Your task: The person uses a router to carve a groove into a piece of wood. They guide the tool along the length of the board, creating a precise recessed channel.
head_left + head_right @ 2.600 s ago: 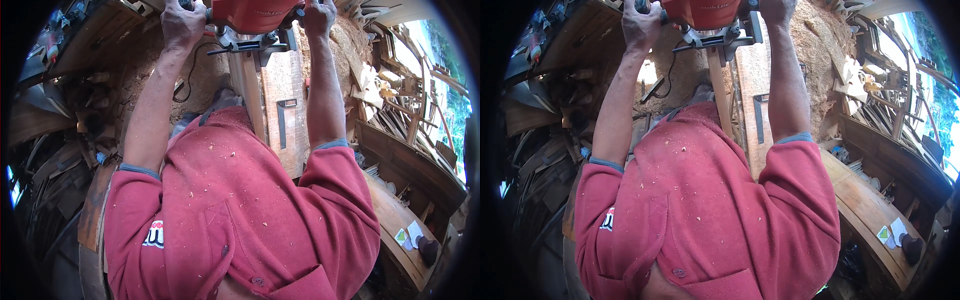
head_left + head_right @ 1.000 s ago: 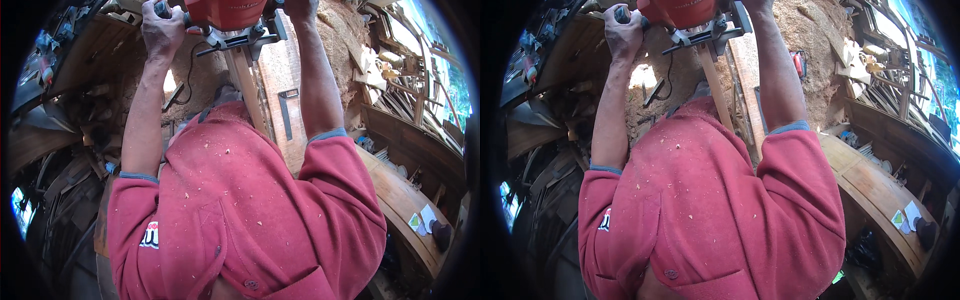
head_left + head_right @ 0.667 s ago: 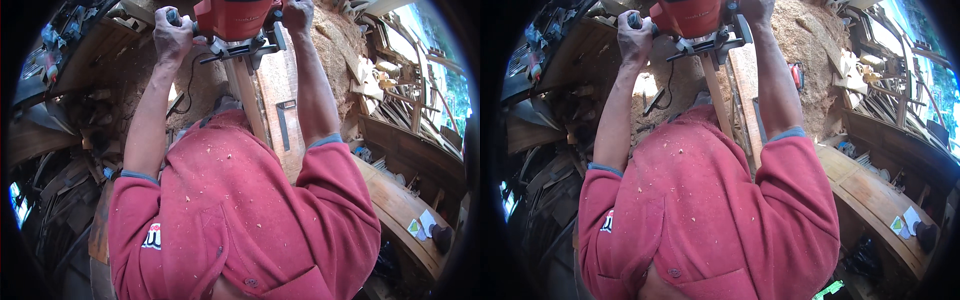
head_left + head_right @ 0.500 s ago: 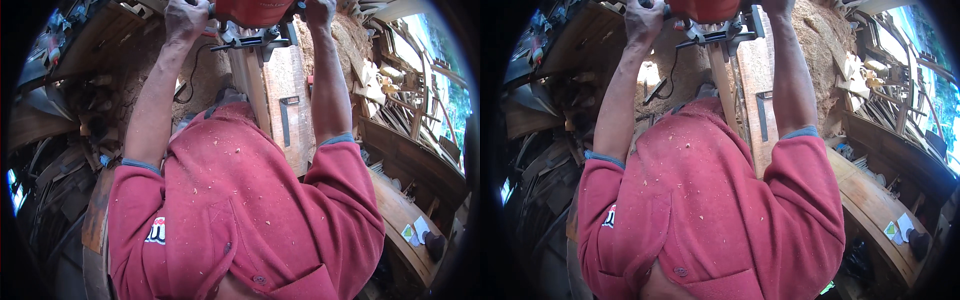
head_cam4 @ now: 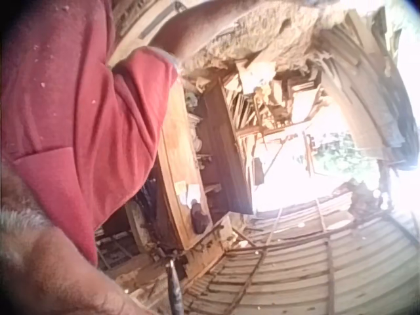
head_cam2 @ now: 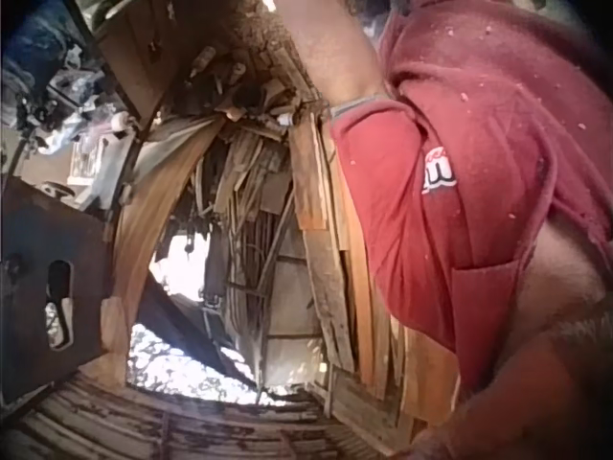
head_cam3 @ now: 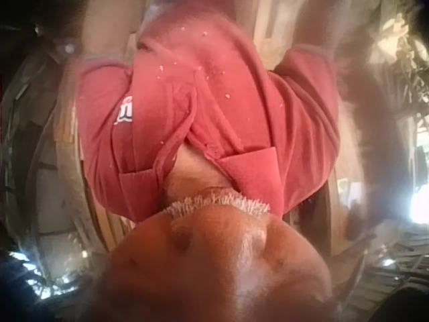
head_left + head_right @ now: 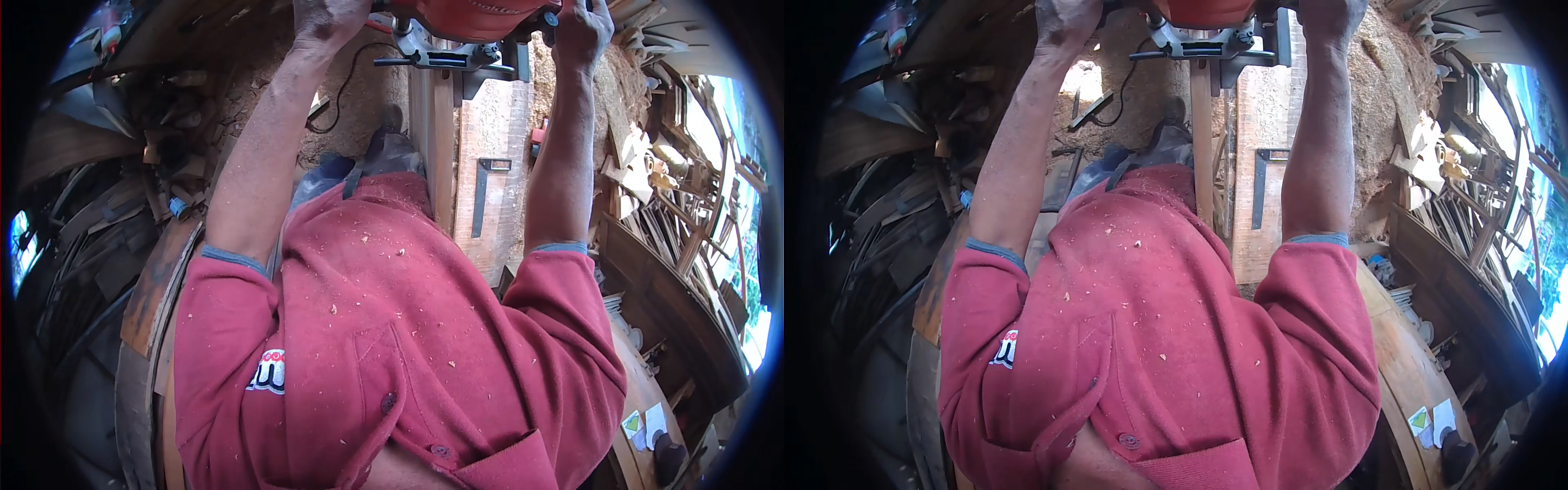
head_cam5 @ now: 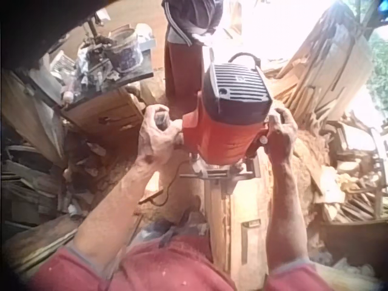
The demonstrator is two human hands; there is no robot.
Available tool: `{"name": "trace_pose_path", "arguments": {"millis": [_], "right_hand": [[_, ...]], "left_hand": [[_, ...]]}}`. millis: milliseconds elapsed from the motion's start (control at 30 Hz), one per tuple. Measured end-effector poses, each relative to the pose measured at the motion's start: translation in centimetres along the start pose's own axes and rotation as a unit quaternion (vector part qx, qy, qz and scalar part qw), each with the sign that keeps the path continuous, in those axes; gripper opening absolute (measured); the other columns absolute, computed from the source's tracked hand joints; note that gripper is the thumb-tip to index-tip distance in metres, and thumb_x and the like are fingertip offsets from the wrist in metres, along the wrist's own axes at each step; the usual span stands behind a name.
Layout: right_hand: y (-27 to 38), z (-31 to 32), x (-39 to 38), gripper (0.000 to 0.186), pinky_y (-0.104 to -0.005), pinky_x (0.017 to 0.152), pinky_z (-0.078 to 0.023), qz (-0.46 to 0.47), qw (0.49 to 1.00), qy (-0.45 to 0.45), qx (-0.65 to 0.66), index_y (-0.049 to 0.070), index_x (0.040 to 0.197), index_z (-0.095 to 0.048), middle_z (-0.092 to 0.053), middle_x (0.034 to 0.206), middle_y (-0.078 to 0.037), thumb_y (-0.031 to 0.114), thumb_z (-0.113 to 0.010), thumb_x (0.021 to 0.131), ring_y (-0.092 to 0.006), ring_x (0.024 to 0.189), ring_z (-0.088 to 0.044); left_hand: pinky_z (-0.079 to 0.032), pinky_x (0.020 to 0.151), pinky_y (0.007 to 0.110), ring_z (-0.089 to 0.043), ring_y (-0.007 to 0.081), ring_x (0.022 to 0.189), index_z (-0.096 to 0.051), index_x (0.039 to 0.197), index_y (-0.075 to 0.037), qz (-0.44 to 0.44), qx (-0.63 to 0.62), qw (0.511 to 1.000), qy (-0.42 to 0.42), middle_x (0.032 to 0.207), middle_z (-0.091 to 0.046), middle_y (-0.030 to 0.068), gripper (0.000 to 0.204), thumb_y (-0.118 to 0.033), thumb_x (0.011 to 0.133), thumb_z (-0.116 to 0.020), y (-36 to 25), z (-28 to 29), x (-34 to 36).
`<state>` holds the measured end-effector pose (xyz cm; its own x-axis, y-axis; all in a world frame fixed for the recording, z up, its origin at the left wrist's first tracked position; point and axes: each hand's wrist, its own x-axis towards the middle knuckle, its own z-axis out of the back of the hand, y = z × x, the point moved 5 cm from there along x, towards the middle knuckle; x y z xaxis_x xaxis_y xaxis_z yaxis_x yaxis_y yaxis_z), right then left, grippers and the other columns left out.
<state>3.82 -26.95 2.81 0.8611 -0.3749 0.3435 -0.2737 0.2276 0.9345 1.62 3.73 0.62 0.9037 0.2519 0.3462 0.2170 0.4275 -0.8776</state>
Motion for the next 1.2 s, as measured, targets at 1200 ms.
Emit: {"name": "trace_pose_path", "arguments": {"millis": [1200], "right_hand": [[-0.1,0.6,-0.3,0.021,-0.0271,0.031,-0.035,-0.015,0.999,0.012,-0.051,0.004,0.101,-0.066,-0.059,0.068,-0.004,0.020,-0.053,0.097,-0.0115,0.043,-0.048]], "left_hand": [[-0.048,0.061,0.038,-0.055,0.0203,0.060,-0.052,0.084,-0.003,-0.025,0.031,0.998,-0.046,0.065,-0.054,0.0065,0.019,-0.014,0.082,-0.067,0.3,-1.0,0.1]]}}
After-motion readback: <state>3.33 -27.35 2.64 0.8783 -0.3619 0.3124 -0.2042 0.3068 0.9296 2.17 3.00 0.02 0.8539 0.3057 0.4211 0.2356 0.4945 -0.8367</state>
